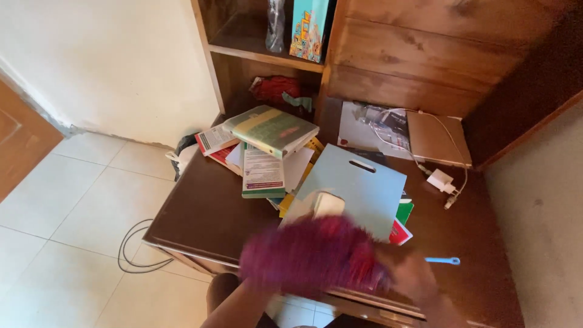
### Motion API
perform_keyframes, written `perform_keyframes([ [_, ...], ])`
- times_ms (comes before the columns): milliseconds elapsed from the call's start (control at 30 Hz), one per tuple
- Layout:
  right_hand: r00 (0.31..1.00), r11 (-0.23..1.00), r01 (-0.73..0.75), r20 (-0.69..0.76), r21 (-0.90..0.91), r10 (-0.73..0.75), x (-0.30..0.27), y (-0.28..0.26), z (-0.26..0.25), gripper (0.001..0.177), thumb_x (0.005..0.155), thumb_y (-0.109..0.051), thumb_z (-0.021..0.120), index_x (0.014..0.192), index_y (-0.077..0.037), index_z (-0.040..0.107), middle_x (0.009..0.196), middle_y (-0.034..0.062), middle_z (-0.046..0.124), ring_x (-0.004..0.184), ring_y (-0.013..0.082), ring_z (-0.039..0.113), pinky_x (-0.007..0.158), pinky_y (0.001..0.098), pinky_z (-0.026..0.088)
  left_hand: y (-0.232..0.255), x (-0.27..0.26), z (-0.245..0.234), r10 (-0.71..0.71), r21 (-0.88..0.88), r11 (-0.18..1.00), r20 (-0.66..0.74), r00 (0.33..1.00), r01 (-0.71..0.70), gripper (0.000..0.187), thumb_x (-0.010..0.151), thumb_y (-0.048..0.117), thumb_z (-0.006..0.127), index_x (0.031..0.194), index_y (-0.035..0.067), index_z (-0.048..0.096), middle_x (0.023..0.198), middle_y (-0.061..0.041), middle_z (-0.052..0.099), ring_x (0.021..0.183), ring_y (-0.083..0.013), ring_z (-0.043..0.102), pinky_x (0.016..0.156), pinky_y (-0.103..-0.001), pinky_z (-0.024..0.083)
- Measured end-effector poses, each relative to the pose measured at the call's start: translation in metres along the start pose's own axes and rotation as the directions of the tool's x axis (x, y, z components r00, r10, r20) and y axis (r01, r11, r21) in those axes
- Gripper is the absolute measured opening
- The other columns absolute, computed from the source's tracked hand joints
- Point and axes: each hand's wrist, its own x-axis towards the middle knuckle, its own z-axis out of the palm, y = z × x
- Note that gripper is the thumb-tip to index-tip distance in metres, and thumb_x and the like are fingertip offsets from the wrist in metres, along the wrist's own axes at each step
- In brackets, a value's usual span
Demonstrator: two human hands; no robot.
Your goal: Organizing books and notebooks on a desk while dusting the surface and placing items into a box.
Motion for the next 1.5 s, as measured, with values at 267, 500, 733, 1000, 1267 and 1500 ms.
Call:
perform_keyframes([
  [267, 0.668, 0.656, -0.737, -0.03, -0.161, 0.743, 0.024, -0.002, -0.039, 0.05, 0.093, -0.059, 0.054, 0.125, -0.021, 0.055, 0.092, 0.0154, 0.072, 0.081, 0.0519, 0.07, 0.064, 0.0665, 0.055, 0.016, 0.001, 0.042, -0.459, 0.499, 0.435, -0.593, 0.662, 0.749, 0.07, 0.091, 0.066, 0.051, 0.132, 0.01, 0.055, 0.107, -0.006, 0.069, 0.095, -0.0187, 0.068, 0.085, -0.037, 0.055],
  [500, 0.784, 0.768, -0.582, -0.066, 0.267, 0.618, 0.012, -0.013, -0.049, 0.05, 0.09, -0.019, 0.064, 0.138, -0.008, 0.057, 0.119, 0.019, 0.068, 0.103, 0.0415, 0.069, 0.084, 0.0524, 0.054, 0.007, 0.019, 0.05, -0.155, 0.831, -0.544, 0.033, 0.987, -0.113, 0.077, 0.104, 0.054, 0.049, 0.16, 0.007, 0.028, 0.123, -0.017, 0.055, 0.111, -0.0351, 0.053, 0.093, -0.05, 0.043],
  [733, 0.848, 0.863, -0.505, -0.186, 0.008, 0.497, 0.046, -0.055, -0.081, 0.067, 0.088, -0.049, 0.064, 0.148, -0.024, 0.053, 0.152, 0.0088, 0.052, 0.124, 0.0358, 0.052, 0.092, 0.0574, 0.042, -0.021, 0.019, 0.019, -0.273, 0.501, -0.832, 0.004, 0.962, -0.238, 0.079, 0.089, 0.05, 0.073, 0.149, 0.01, 0.044, 0.134, -0.013, 0.056, 0.111, -0.0361, 0.053, 0.08, -0.051, 0.046],
  [1000, 0.987, 0.981, -0.162, -0.018, -0.105, 0.161, 0.1, -0.059, -0.065, 0.042, 0.087, -0.042, 0.068, 0.127, -0.033, 0.064, 0.144, -0.004, 0.057, 0.133, 0.0241, 0.05, 0.094, 0.0551, 0.034, 0.018, 0.021, 0.041, -0.284, 0.714, -0.683, -0.065, 0.957, -0.155, 0.058, 0.093, 0.044, 0.06, 0.14, 0.01, 0.055, 0.141, -0.012, 0.052, 0.12, -0.0374, 0.053, 0.086, -0.056, 0.045],
  [1267, 0.991, 0.984, -0.07, 0.127, 0.165, 0.049, 0.194, -0.035, -0.075, 0.035, 0.095, -0.046, 0.062, 0.125, -0.029, 0.069, 0.126, 0.002, 0.062, 0.126, 0.0287, 0.053, 0.096, 0.052, 0.034, 0.066, 0.03, 0.039, -0.046, 0.777, -0.625, 0.058, 0.997, -0.074, 0.043, 0.094, 0.04, 0.07, 0.122, 0.007, 0.071, 0.121, -0.014, 0.062, 0.101, -0.036, 0.059, 0.084, -0.051, 0.05],
  [1500, 0.999, 0.781, -0.02, -0.012, 0.624, 0.035, 0.362, 0.02, -0.039, 0.045, 0.104, -0.039, 0.045, 0.129, -0.008, 0.066, 0.128, 0.0088, 0.07, 0.12, 0.0198, 0.066, 0.103, 0.0331, 0.047, 0.154, 0.067, -0.007, 0.317, 0.866, -0.5, 0.202, 0.927, -0.018, 0.048, 0.076, 0.029, 0.09, 0.117, 0.01, 0.072, 0.119, -0.011, 0.068, 0.107, -0.0269, 0.067, 0.094, -0.04, 0.055],
])
